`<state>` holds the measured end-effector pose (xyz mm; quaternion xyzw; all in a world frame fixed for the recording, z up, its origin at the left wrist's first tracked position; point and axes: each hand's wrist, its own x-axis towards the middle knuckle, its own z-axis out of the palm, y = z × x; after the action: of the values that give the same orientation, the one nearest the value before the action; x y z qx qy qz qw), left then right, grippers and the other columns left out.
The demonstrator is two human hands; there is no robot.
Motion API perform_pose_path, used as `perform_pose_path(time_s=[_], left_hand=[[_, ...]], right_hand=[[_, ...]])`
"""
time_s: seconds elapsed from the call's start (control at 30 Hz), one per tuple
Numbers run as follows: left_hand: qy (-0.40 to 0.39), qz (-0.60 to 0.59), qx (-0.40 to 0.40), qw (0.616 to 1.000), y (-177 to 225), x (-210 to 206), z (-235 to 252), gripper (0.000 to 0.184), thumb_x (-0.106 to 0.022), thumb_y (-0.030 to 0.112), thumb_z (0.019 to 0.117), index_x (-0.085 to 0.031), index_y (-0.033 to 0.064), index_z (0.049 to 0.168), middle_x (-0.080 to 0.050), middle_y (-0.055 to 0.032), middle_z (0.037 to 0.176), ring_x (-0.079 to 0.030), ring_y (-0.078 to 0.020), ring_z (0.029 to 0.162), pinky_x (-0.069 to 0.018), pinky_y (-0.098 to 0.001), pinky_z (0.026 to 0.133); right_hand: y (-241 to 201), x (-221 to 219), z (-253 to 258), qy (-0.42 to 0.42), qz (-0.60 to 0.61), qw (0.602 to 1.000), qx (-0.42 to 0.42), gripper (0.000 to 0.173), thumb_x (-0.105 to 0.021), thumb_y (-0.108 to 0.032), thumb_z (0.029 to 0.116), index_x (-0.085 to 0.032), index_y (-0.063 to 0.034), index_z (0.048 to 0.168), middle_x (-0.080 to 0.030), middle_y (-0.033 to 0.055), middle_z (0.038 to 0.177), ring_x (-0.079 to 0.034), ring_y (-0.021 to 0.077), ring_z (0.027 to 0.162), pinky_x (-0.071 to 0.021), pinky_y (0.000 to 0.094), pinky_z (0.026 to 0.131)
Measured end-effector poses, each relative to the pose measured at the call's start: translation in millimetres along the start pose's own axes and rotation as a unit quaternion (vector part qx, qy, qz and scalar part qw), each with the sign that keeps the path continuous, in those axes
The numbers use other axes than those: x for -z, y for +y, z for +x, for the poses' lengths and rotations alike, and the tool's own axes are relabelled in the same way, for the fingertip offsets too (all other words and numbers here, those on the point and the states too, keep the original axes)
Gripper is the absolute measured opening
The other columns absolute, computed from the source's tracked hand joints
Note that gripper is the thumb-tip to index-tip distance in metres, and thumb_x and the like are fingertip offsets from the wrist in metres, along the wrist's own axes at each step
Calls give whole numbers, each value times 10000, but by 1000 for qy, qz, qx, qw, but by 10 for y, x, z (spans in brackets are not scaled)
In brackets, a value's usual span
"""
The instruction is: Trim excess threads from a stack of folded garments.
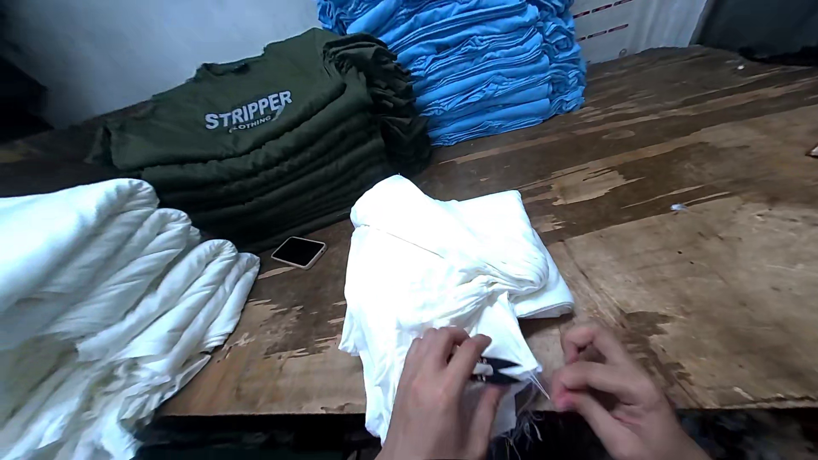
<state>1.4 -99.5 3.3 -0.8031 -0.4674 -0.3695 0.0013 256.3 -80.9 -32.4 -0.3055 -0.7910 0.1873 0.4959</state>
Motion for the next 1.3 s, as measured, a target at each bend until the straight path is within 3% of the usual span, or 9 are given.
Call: perform_pose_path(time_s=[0.17,0.33,0.5,0.57,0.67,0.8,0.97,1.13,1.3], left_hand=[[-8,-40,-40,998,-146,-37,-60,108,-669,228,896,-763,239,948,-672,49,883,-634,-101,847,-512,-313,732],[-3,-109,-30,994,-181,60,9,173,-628,136,929,-776,222,951,-729,82,1013,-664,-64,959,-560,-270,849],[-4,-142,77,987,-200,73,120,238,-577,59,892,-762,177,984,-722,97,885,-664,-12,799,-571,-211,710],[-27,-185,153,970,-244,67,189,236,-585,53,922,-767,166,1021,-740,80,905,-684,-9,793,-583,-205,700],[-42,-216,209,953,-260,66,262,237,-608,68,931,-767,170,1074,-756,75,940,-696,-20,804,-588,-214,708],[-54,-246,218,943,-241,79,235,280,-674,70,890,-750,160,1144,-759,64,927,-706,-42,788,-597,-224,695],[23,-119,36,992,-117,49,69,337,-747,440,914,-771,194,1144,-724,55,1040,-659,-90,969,-556,-309,836],[98,75,-150,981,123,-98,53,175,-661,219,987,-747,205,1138,-713,-1,989,-593,-173,830,-433,-376,777],[119,134,-165,970,133,-100,66,139,-629,158,978,-758,170,1028,-696,3,893,-547,-166,772,-381,-345,716]], right_hand=[[-154,424,-20,-386,-63,919,-53,220,-673,-344,962,-786,-179,869,-703,30,875,-654,257,902,-438,544,873],[-426,-60,76,-8,-189,972,-140,483,-754,-568,865,-721,-88,912,-664,100,866,-657,242,788,-555,466,702],[-132,-603,233,184,244,936,-177,196,-660,48,918,-664,20,1112,-743,51,955,-726,113,852,-630,265,761],[-63,-657,293,179,307,916,-186,181,-587,-21,999,-609,29,1172,-702,63,957,-693,120,852,-602,275,757],[-60,-699,286,113,75,988,-77,454,-785,-366,906,-664,-83,1240,-637,33,1085,-630,77,938,-575,238,796],[-53,-571,78,211,-150,965,51,87,-666,-257,989,-751,-245,1003,-720,-62,880,-662,66,847,-504,362,945],[-189,-382,-145,210,-63,976,-18,142,-641,-315,1019,-711,-203,967,-698,-88,892,-649,26,865,-524,254,881],[-317,-483,-164,199,-13,979,-37,124,-660,-297,1011,-713,-191,974,-702,-77,905,-652,28,865,-531,243,852],[-303,-482,-170,195,-43,977,-76,154,-664,-313,994,-704,-175,937,-691,-68,864,-646,36,843,-533,266,855]])
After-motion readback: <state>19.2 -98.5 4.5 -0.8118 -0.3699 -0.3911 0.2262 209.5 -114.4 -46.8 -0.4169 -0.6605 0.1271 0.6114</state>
